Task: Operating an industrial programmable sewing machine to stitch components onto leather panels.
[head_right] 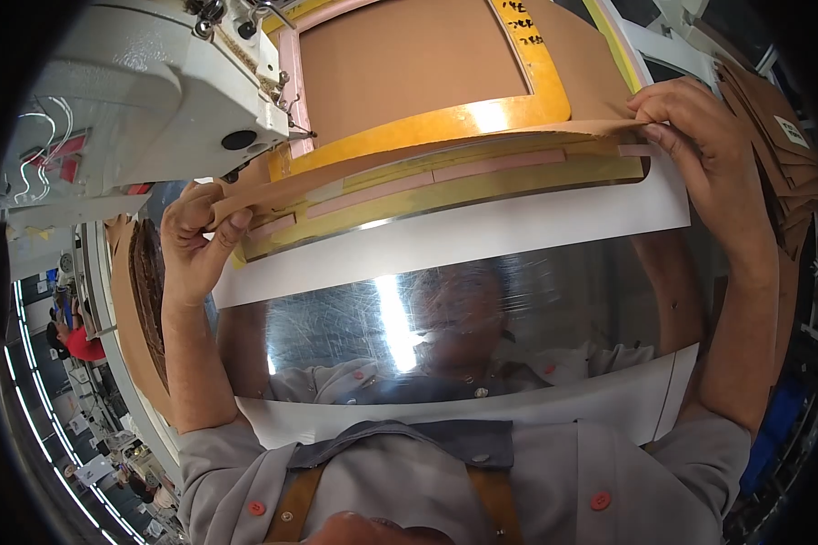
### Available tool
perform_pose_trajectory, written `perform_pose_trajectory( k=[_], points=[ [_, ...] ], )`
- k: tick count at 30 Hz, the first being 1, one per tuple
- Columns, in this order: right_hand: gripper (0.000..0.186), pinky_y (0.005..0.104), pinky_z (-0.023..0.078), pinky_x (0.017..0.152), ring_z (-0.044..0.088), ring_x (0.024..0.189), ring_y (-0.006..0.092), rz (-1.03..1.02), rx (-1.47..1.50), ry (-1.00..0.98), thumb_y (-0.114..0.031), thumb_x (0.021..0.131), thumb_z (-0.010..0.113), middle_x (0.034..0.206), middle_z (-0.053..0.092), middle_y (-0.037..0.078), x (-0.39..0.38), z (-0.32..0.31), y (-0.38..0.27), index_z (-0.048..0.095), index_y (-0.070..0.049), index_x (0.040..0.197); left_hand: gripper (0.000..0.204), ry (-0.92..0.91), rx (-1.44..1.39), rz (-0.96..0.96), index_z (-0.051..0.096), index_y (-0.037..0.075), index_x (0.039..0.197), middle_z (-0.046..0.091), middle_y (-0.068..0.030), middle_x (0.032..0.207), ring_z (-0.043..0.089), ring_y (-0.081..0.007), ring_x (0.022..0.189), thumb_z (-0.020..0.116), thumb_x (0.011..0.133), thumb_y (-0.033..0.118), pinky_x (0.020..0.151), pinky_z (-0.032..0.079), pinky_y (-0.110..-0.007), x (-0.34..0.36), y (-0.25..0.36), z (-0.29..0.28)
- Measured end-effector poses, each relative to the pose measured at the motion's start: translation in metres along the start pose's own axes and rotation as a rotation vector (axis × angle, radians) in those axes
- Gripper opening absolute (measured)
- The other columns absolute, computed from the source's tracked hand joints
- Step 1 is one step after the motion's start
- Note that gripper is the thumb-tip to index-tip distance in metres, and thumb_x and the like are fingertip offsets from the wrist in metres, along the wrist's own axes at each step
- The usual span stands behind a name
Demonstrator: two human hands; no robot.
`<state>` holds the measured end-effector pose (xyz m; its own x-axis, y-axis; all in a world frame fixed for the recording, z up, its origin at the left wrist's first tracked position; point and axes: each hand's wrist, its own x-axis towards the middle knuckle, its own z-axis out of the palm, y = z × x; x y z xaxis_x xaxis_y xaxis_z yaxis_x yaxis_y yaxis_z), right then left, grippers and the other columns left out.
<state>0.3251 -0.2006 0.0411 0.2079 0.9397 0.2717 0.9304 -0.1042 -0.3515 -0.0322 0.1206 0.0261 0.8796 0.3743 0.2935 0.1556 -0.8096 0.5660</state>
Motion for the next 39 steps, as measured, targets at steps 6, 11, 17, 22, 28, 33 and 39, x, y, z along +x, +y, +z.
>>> perform_pose_trajectory(
  k=[6, 11, 17, 22, 28, 33, 39],
  points=[
    [0.009, 0.0343, 0.051, 0.087, 0.065, 0.098, 0.0250, 0.008, -0.094, 0.069, 0.001, 0.092, 0.063, 0.105, 0.069, 0.011, 0.002, 0.000, -0.006, 0.065, 0.002, 0.101, 0.030, 0.120, 0.296, 0.156, 0.084, 0.012, 0.093, 0.058, 0.0004, 0.069, 0.050, -0.0142, 0.068, 0.078, 0.064, 0.015, 0.065, 0.039, -0.032, 0.004, 0.010, -0.007],
    [0.008, 0.0325, 0.051, 0.079, 0.065, 0.093, 0.0212, -0.012, -0.027, 0.184, -0.001, 0.094, 0.063, 0.104, 0.070, 0.010, 0.006, 0.010, -0.002, 0.066, 0.001, 0.101, 0.043, 0.167, 0.394, 0.189, 0.085, 0.014, 0.095, 0.048, 0.0006, 0.066, 0.050, -0.0144, 0.067, 0.068, 0.056, 0.009, 0.064, 0.038, -0.032, 0.004, 0.003, -0.006],
    [0.023, 0.0300, 0.047, 0.062, 0.059, 0.072, 0.0159, 0.052, -0.117, 0.243, 0.007, 0.089, 0.067, 0.106, 0.066, 0.010, -0.002, 0.017, -0.036, 0.062, -0.002, 0.110, 0.041, 0.142, 0.389, 0.113, 0.084, 0.014, 0.094, 0.053, 0.0001, 0.070, 0.053, -0.0161, 0.072, 0.066, 0.058, 0.008, 0.075, 0.035, -0.032, 0.001, 0.005, -0.003],
    [0.034, 0.0417, 0.058, 0.085, 0.069, 0.095, 0.0312, -0.356, 0.299, -0.033, -0.005, 0.077, 0.073, 0.101, 0.067, 0.016, 0.007, 0.058, -0.131, 0.063, -0.001, 0.109, 0.029, 0.187, 0.302, 0.003, 0.082, 0.013, 0.089, 0.064, 0.0016, 0.077, 0.060, -0.0174, 0.079, 0.069, 0.063, 0.011, 0.080, 0.034, -0.035, -0.001, 0.012, 0.004],
    [0.065, 0.0434, 0.034, 0.120, 0.040, 0.144, 0.0362, -0.454, 0.131, -0.235, -0.034, 0.094, 0.066, 0.147, 0.049, 0.023, 0.054, 0.104, -0.149, 0.047, 0.009, 0.140, 0.023, 0.237, 0.312, 0.006, 0.081, 0.012, 0.085, 0.063, 0.0026, 0.073, 0.057, -0.0161, 0.076, 0.077, 0.062, 0.013, 0.078, 0.034, -0.034, -0.002, 0.013, 0.007],
    [0.072, 0.0443, 0.038, 0.115, 0.045, 0.137, 0.0392, -0.416, 0.084, -0.229, -0.048, 0.099, 0.059, 0.142, 0.051, 0.024, 0.063, 0.110, -0.151, 0.044, 0.007, 0.144, 0.027, 0.028, 0.072, 0.045, 0.080, 0.010, 0.084, 0.067, -0.0015, 0.086, 0.064, -0.0159, 0.083, 0.076, 0.060, 0.020, 0.078, 0.042, -0.033, 0.004, 0.016, -0.006],
    [0.083, 0.0458, 0.036, 0.114, 0.048, 0.134, 0.0345, -0.271, 0.050, -0.519, -0.062, 0.095, 0.056, 0.139, 0.055, 0.022, 0.050, 0.096, -0.145, 0.047, 0.003, 0.145, 0.044, -0.048, -0.099, -0.038, 0.071, -0.002, 0.108, 0.069, -0.0233, 0.107, 0.066, -0.0440, 0.095, 0.053, 0.085, 0.031, 0.086, 0.051, -0.045, 0.013, -0.017, -0.007]
  ],
)
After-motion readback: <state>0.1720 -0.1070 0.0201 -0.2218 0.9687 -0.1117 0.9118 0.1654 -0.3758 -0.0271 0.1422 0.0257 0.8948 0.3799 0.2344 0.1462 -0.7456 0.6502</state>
